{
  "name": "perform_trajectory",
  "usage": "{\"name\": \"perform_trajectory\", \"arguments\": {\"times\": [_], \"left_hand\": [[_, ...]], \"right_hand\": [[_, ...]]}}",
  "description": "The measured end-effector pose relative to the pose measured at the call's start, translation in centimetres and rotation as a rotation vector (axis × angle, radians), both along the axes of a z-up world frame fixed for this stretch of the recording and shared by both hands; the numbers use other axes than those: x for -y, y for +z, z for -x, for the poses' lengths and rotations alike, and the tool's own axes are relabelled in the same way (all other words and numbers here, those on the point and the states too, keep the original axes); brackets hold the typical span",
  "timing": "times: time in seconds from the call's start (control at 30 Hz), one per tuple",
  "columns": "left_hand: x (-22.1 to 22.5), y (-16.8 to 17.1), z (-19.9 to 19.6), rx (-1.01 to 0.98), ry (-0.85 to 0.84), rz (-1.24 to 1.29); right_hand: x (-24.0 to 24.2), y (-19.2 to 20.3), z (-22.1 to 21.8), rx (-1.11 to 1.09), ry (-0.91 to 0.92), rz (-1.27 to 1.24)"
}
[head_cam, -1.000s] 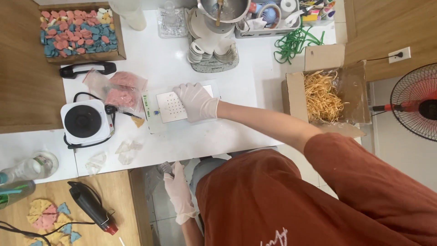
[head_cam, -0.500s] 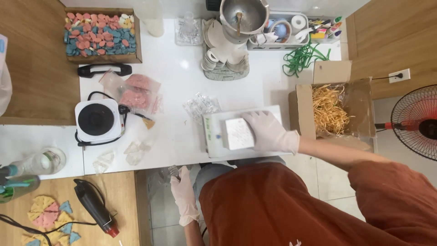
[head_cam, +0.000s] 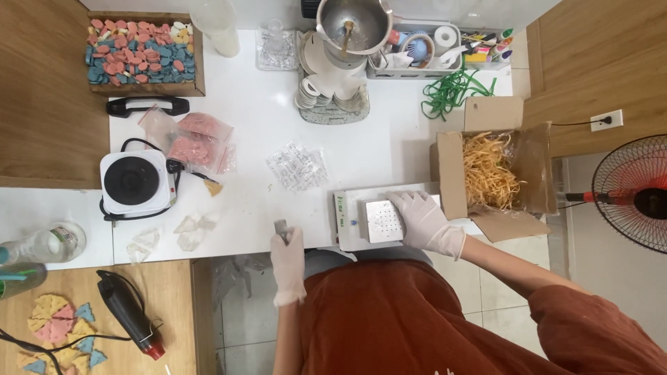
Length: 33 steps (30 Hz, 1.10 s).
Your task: Packing and labeling wax melts for shipping in a workshop setting.
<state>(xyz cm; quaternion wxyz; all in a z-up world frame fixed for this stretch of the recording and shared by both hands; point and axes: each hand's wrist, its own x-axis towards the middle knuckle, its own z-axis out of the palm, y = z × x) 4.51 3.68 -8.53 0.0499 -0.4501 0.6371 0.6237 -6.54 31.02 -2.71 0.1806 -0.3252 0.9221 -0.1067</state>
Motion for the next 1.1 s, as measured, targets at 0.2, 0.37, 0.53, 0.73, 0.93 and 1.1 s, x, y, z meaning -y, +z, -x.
{"name": "perform_trajectory", "arguments": {"times": [0.2,0.37,0.53,0.73,0.93,1.1], "left_hand": [[2.2,-6.5,5.7,-0.123,0.01,0.238],[-0.6,-0.3,8.0,-0.104,-0.119,0.224],[-5.6,3.7,7.0,-0.076,-0.403,0.437],[-9.8,0.7,5.6,-0.124,-0.51,0.236],[-13.0,2.1,6.3,-0.236,-0.607,0.324],[-14.0,1.9,7.7,-0.49,-0.959,0.617]], "right_hand": [[-0.5,-1.5,0.5,-0.023,0.007,-0.003],[0.7,-0.8,0.8,0.016,-0.007,0.029],[0.9,-1.1,1.3,0.042,-0.019,0.12],[1.0,-2.6,1.5,0.003,-0.014,0.05],[-1.4,1.3,1.7,0.051,-0.112,0.201],[-5.8,1.6,0.3,-0.023,-0.372,0.358]]}}
